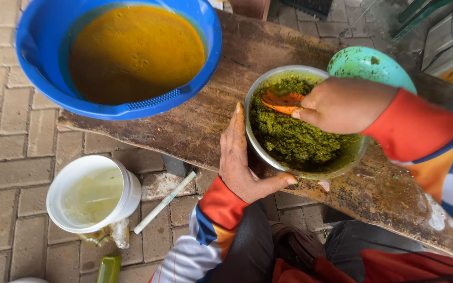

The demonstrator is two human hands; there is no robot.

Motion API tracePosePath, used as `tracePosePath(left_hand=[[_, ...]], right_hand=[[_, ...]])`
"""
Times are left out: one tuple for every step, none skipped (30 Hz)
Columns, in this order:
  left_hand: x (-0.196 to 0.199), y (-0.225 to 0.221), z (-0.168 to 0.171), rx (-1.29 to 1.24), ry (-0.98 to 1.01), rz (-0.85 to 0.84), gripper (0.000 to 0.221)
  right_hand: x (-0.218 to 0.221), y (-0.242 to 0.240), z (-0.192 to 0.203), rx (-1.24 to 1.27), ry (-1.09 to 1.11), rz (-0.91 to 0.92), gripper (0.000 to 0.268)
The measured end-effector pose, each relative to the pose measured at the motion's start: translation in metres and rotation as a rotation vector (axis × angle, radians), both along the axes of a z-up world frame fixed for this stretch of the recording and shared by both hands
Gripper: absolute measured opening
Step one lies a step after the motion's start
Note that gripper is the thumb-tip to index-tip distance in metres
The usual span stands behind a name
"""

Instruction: Stirring and pouring a thick green paste between bowls on a wooden work surface.

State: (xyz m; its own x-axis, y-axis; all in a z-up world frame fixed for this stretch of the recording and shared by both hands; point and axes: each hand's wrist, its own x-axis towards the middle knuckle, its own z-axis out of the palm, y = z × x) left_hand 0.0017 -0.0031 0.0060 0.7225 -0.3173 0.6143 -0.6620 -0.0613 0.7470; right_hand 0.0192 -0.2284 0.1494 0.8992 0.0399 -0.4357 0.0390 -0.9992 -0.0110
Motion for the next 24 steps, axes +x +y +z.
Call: tracePosePath(left_hand=[[-0.001,-0.002,0.002,-0.003,-0.018,-0.002,0.139],[-0.001,-0.004,0.003,-0.018,-0.074,0.026,0.142],[-0.002,-0.005,0.003,-0.033,-0.126,0.061,0.144],[0.0,-0.004,0.006,-0.034,-0.141,0.066,0.144],[-0.002,-0.004,0.007,-0.014,-0.129,0.067,0.144],[-0.002,-0.003,0.007,0.006,-0.116,0.068,0.145],[-0.002,-0.002,0.006,0.005,-0.115,0.076,0.145],[-0.002,-0.002,0.005,0.001,-0.106,0.059,0.144],[-0.002,-0.003,0.004,-0.004,-0.098,0.034,0.144],[-0.002,-0.003,0.003,-0.005,-0.096,0.034,0.144],[-0.003,-0.005,0.002,-0.017,-0.087,0.022,0.144],[-0.003,-0.008,0.002,-0.028,-0.077,0.009,0.145],[-0.003,-0.008,0.002,-0.029,-0.075,0.006,0.145],[-0.002,-0.009,0.002,-0.027,-0.068,-0.001,0.147],[-0.002,-0.008,0.001,-0.02,-0.06,-0.006,0.148],[-0.002,-0.007,0.001,-0.015,-0.056,-0.007,0.148],[-0.002,-0.008,0.001,-0.02,-0.07,-0.008,0.148],[-0.001,-0.009,0.002,-0.025,-0.085,-0.01,0.147],[-0.001,-0.009,0.004,-0.024,-0.081,-0.022,0.147],[-0.002,-0.009,0.007,-0.025,-0.048,-0.03,0.148],[-0.001,-0.009,0.01,-0.029,-0.017,-0.039,0.149],[0.0,-0.011,0.009,-0.03,-0.013,-0.05,0.149],[-0.001,-0.011,0.008,-0.039,-0.023,-0.058,0.15],[-0.001,-0.01,0.006,-0.047,-0.033,-0.066,0.15]], right_hand=[[-0.007,-0.004,-0.001,-0.003,-0.018,-0.002,0.048],[-0.014,-0.009,-0.003,-0.008,-0.083,0.025,0.046],[-0.019,-0.011,-0.006,-0.013,-0.145,0.058,0.044],[-0.025,-0.022,-0.003,-0.015,-0.159,0.062,0.044],[-0.031,-0.031,-0.003,-0.013,-0.156,0.044,0.045],[-0.037,-0.041,-0.003,-0.011,-0.153,0.026,0.046],[-0.04,-0.046,0.003,-0.012,-0.152,0.034,0.046],[-0.043,-0.051,0.009,-0.015,-0.146,-0.031,0.044],[-0.048,-0.057,0.014,-0.018,-0.142,-0.104,0.042],[-0.047,-0.062,0.012,-0.019,-0.141,-0.104,0.042],[-0.048,-0.069,0.011,-0.024,-0.103,-0.161,0.044],[-0.048,-0.076,0.009,-0.029,-0.066,-0.217,0.046],[-0.045,-0.081,0.002,-0.029,-0.063,-0.221,0.046],[-0.041,-0.085,-0.004,0.004,-0.048,-0.221,0.047],[-0.037,-0.089,-0.013,0.043,-0.032,-0.218,0.049],[-0.033,-0.087,-0.015,0.047,-0.027,-0.219,0.049],[-0.031,-0.086,-0.017,0.048,0.001,-0.232,0.049],[-0.028,-0.085,-0.018,0.048,0.029,-0.245,0.05],[-0.029,-0.078,-0.015,0.05,0.033,-0.257,0.05],[-0.029,-0.072,-0.013,0.049,0.054,-0.249,0.051],[-0.029,-0.066,-0.01,0.046,0.074,-0.24,0.052],[-0.03,-0.065,-0.009,0.045,0.077,-0.252,0.052],[-0.03,-0.062,-0.009,0.056,0.071,-0.218,0.052],[-0.03,-0.059,-0.009,0.067,0.064,-0.185,0.052]])
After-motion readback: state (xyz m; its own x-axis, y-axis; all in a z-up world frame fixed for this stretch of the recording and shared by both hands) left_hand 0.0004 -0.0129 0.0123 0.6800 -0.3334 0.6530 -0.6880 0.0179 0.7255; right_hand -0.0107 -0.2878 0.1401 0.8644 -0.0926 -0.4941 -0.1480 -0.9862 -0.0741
